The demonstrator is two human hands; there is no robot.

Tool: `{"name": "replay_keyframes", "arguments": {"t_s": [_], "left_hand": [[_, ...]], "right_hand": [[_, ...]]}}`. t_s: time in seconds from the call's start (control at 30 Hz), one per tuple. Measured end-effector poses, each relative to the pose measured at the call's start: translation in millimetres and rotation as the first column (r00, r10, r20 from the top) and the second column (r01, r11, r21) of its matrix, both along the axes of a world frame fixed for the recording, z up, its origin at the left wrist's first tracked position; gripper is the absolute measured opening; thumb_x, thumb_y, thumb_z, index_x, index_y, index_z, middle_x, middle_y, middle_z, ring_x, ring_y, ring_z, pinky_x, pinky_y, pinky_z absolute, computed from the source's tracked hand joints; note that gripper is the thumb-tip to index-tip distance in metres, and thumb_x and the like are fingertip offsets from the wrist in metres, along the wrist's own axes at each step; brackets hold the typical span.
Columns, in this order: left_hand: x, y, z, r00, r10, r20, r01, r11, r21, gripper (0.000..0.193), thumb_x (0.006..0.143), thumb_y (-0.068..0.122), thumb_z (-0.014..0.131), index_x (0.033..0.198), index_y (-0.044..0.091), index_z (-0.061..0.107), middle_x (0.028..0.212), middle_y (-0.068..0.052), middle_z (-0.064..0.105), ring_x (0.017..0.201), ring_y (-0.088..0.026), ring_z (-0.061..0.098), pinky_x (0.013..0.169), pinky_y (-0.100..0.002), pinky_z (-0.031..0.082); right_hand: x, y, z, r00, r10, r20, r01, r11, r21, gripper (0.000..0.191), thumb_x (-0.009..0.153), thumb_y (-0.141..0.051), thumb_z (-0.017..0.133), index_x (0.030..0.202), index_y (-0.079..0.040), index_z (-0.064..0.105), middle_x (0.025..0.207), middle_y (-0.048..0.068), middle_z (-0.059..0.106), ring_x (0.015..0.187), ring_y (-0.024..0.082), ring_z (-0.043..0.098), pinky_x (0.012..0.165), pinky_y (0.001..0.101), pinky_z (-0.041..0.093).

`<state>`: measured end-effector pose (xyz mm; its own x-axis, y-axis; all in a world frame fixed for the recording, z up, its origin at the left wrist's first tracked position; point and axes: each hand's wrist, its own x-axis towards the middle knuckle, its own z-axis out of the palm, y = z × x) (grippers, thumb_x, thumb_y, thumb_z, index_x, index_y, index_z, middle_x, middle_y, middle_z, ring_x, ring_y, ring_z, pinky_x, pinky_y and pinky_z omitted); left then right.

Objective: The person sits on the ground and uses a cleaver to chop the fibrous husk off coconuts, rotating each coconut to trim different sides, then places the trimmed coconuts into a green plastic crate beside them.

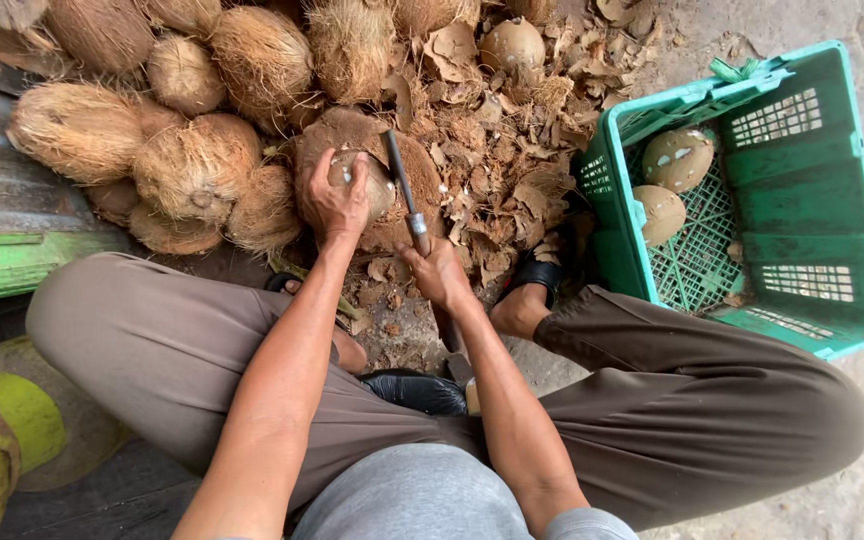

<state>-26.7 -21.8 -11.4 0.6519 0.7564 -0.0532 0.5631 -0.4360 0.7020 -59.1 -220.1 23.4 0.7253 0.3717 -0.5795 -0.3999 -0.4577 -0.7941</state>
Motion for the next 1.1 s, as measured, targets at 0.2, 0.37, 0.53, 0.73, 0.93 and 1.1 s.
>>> {"name": "replay_keyframes", "arguments": {"t_s": [0.2,0.37,0.53,0.73,0.93,1.1], "left_hand": [[-6,9,2,0.958,-0.260,0.122,0.252,0.964,0.079,0.066,0.089,0.066,0.067,0.129,0.013,0.071,0.111,-0.009,0.065,0.100,-0.023,0.062,0.087,-0.044,0.047],[-4,14,0,0.966,-0.236,0.104,0.231,0.971,0.061,0.058,0.096,0.061,0.059,0.129,0.014,0.070,0.105,-0.006,0.065,0.094,-0.021,0.063,0.083,-0.040,0.051],[-2,12,2,0.950,-0.251,0.184,0.242,0.968,0.071,0.058,0.095,0.061,0.061,0.125,0.012,0.071,0.104,-0.006,0.066,0.094,-0.020,0.064,0.083,-0.040,0.051],[-4,11,0,0.968,-0.241,0.075,0.239,0.971,0.028,0.065,0.095,0.066,0.058,0.128,0.012,0.071,0.099,-0.007,0.065,0.085,-0.022,0.059,0.079,-0.039,0.047],[-3,14,1,0.966,-0.242,0.090,0.233,0.967,0.102,0.063,0.096,0.066,0.059,0.125,0.012,0.071,0.101,-0.007,0.065,0.092,-0.022,0.060,0.083,-0.039,0.048],[-2,18,-1,0.959,-0.265,0.102,0.259,0.963,0.068,0.061,0.094,0.065,0.058,0.125,0.014,0.071,0.105,-0.006,0.066,0.094,-0.021,0.062,0.082,-0.040,0.048]], "right_hand": [[1,-9,23,0.986,-0.157,-0.061,0.168,0.941,0.293,0.031,0.099,-0.028,0.069,0.076,-0.011,0.054,0.055,-0.001,0.054,0.039,0.010,0.047,0.034,0.0274,0.042],[-2,1,-5,0.915,-0.312,0.255,0.204,0.905,0.374,0.043,0.107,-0.028,0.068,0.072,-0.007,0.054,0.056,0.001,0.053,0.042,0.011,0.045,0.037,0.0285,0.038],[1,4,-11,0.998,-0.047,-0.032,0.046,0.998,-0.032,0.031,0.099,-0.032,0.067,0.076,-0.013,0.061,0.056,-0.001,0.054,0.045,0.011,0.049,0.041,0.0315,0.042],[1,1,4,0.950,-0.281,0.139,0.247,0.944,0.217,0.037,0.101,-0.031,0.066,0.071,-0.013,0.053,0.054,-0.002,0.051,0.042,0.010,0.047,0.038,0.0303,0.038],[-5,6,-12,0.993,-0.120,0.013,0.118,0.986,0.120,0.038,0.100,-0.032,0.065,0.070,-0.012,0.056,0.054,-0.001,0.051,0.038,0.011,0.041,0.034,0.0304,0.036],[1,4,-4,1.000,-0.010,-0.011,0.010,1.000,-0.014,0.038,0.101,-0.038,0.066,0.074,-0.014,0.054,0.057,-0.002,0.054,0.042,0.009,0.046,0.038,0.0285,0.043]]}}
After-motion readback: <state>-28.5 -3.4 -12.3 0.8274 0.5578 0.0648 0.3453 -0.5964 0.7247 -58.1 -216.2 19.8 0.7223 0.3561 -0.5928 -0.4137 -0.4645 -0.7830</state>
